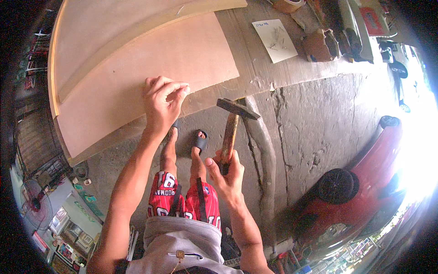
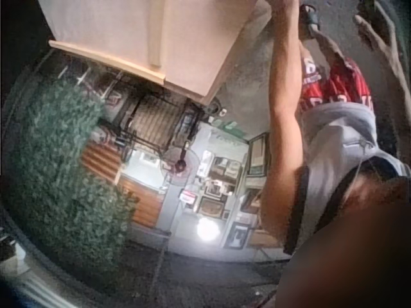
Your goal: The person unrolls a large sheet of white paper, then moves to a workbench to assemble a curved wooden frame. They position a curved wooden strip onto a larger board and use a hammer to drive nails into the wood to secure it.
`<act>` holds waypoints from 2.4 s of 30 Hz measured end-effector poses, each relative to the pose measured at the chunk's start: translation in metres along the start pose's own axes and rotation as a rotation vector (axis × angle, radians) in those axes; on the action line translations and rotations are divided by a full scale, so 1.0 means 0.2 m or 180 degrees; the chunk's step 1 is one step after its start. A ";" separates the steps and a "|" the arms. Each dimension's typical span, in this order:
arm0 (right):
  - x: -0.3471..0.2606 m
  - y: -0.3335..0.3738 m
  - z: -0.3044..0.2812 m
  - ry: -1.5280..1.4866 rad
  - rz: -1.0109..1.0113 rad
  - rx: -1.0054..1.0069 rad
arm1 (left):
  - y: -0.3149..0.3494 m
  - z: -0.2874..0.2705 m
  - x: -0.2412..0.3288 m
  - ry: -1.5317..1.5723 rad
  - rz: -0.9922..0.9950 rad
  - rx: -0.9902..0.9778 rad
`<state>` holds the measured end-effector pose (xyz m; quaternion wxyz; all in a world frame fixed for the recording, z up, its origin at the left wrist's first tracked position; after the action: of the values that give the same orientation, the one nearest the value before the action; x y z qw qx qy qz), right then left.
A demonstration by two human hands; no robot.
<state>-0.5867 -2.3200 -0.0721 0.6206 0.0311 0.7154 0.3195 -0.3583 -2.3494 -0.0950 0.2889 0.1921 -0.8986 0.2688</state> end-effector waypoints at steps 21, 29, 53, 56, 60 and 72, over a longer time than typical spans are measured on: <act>-0.21 -0.17 0.03 0.1980 -0.1501 -0.0432 | 0.00 -0.02 -0.01 0.0070 0.0141 0.0174; -0.22 -0.15 0.02 0.1852 -0.1247 -0.0195 | 0.01 -0.01 -0.02 -0.0024 0.0122 0.0060; -0.28 -0.12 0.00 0.1788 -0.1110 -0.0074 | -0.10 -0.19 -0.24 0.1239 -0.0898 -0.0072; -0.31 -0.10 0.00 0.1209 -0.1759 0.0230 | -0.07 -0.21 -0.27 0.1771 -0.1305 0.0015; -0.29 -0.12 0.08 0.2057 -0.0913 -0.0365 | -0.06 -0.21 -0.28 0.2108 -0.1551 -0.0099; -0.30 -0.03 0.06 0.1560 -0.1353 0.0287 | -0.07 -0.21 -0.27 0.1872 -0.1267 -0.0112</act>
<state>-0.5604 -2.3470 -0.0241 0.4807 -0.1693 0.8474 0.1487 -0.2933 -2.3247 -0.0945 0.5852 0.2728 -0.7264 0.2355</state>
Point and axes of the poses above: each hand's wrist, its own y-axis away from the middle knuckle, its own z-axis out of the palm, x = y × z, the point moved 3 cm from there along -y, towards the middle knuckle, and after that the axes turned 1 degree about -y, right-handed, at the moved point
